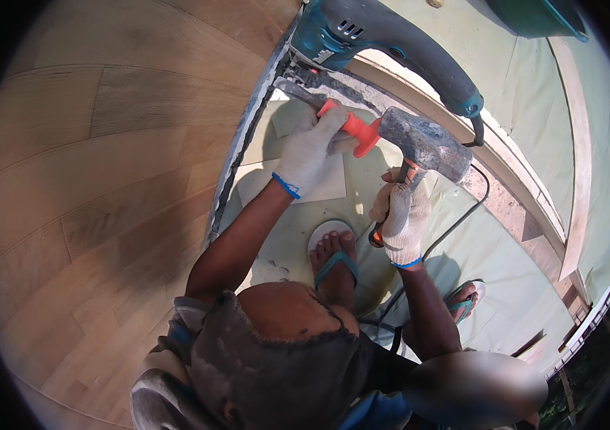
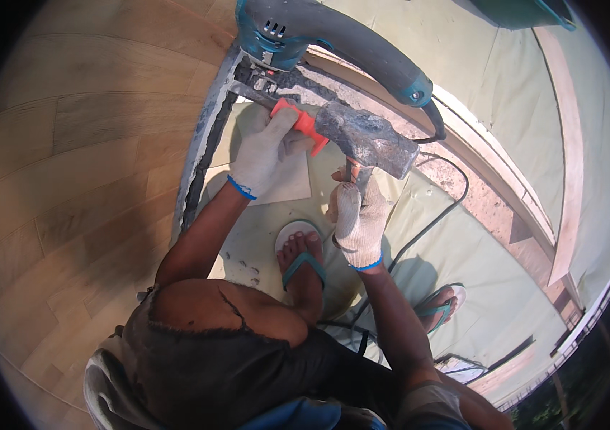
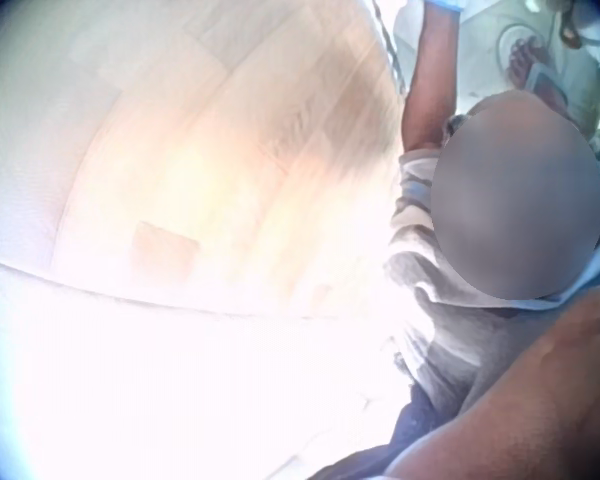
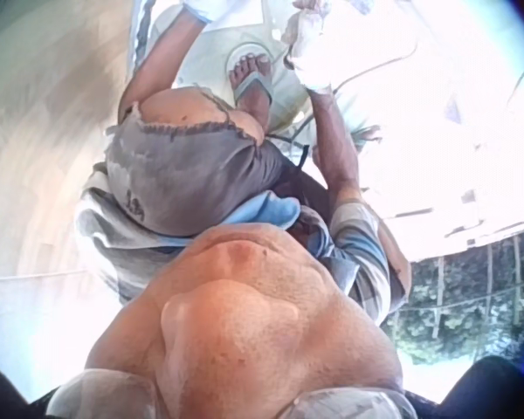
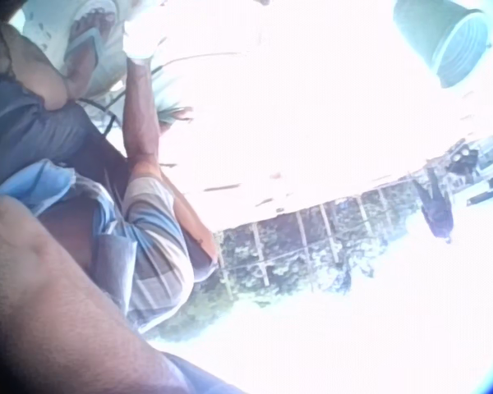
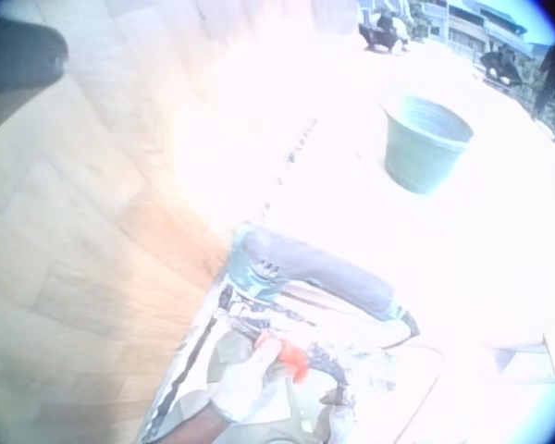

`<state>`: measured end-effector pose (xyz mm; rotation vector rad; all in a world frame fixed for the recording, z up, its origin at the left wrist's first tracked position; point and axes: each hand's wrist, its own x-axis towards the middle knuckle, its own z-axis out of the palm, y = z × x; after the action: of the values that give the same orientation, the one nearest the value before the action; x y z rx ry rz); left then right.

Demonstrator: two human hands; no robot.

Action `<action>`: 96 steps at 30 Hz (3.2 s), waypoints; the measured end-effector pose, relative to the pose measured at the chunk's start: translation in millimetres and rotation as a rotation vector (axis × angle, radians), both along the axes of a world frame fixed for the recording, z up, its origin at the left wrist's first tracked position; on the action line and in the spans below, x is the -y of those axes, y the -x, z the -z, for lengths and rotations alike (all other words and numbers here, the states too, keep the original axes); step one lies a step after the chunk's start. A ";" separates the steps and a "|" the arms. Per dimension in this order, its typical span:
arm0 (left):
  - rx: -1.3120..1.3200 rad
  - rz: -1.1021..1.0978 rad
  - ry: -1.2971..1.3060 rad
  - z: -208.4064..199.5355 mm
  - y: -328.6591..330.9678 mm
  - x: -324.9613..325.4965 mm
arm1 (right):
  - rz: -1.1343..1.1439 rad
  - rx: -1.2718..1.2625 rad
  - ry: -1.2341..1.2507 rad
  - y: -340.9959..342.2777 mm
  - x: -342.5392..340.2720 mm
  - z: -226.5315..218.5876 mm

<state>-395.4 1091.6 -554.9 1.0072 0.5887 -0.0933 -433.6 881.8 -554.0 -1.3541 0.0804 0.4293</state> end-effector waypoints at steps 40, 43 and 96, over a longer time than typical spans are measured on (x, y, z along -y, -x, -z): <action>0.000 -0.024 -0.015 -6.0 23.0 -11.9 | -0.093 0.186 0.160 -35.3 6.8 -20.0; 0.018 0.008 0.058 -8.6 11.2 -12.5 | -0.100 0.090 0.253 -32.3 3.8 -35.6; 0.237 0.047 0.411 -15.1 -37.9 -28.6 | 0.571 0.151 -0.317 -16.2 -12.8 -8.3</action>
<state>-357.5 1120.2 -539.7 0.6206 0.3108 -0.1283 -417.4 894.5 -545.7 -0.9899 0.2559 -0.1391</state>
